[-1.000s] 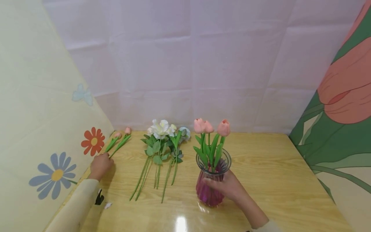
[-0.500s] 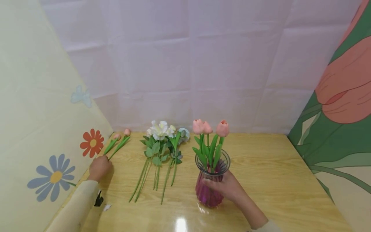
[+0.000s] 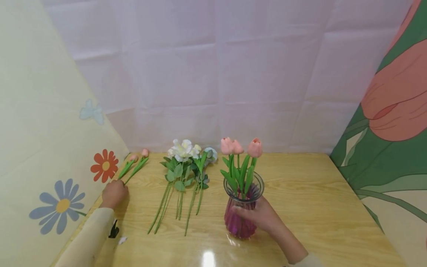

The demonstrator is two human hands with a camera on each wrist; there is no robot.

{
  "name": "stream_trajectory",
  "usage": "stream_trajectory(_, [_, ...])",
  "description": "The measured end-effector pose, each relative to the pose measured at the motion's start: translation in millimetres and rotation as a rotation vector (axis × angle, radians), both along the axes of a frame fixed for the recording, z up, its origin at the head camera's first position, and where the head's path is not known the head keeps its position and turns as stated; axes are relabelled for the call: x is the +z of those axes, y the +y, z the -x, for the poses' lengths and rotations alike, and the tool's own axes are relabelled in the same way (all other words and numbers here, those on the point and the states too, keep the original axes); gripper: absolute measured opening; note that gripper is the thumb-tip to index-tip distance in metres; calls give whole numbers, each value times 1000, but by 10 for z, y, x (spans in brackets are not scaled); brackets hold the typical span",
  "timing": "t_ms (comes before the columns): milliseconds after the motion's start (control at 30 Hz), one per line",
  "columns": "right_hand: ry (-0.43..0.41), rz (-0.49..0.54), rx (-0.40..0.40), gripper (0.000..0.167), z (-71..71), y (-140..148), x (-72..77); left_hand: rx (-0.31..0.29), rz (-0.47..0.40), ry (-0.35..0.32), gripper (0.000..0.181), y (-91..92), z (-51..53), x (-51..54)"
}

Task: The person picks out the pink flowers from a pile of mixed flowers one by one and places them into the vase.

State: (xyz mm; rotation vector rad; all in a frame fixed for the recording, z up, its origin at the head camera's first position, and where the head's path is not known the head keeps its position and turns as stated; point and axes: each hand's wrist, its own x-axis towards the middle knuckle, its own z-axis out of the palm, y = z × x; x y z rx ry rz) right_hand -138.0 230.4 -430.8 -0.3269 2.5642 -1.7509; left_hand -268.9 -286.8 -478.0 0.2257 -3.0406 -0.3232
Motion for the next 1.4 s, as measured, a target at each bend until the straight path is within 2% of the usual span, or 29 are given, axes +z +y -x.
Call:
stream_trajectory(300, [-9,0,1,85,-2,-1,-1,-34,2,56,19,-7,54,-18])
stream_trajectory(567, [-41,7,6,84,-1,-1,-7,-36,-22,13,19,51,71,48])
stream_trajectory(867, [-31,-4,4,84,-13,3,12,-54,-33,-24,19,117,82,141])
stream_trajectory(1100, [-27,-9,4,85,-10,7,13,-36,-67,-58,19,140,121,155])
stream_trajectory(1400, [-39,-18,5,86,-7,9,12,-45,-77,-22,15,157,125,196])
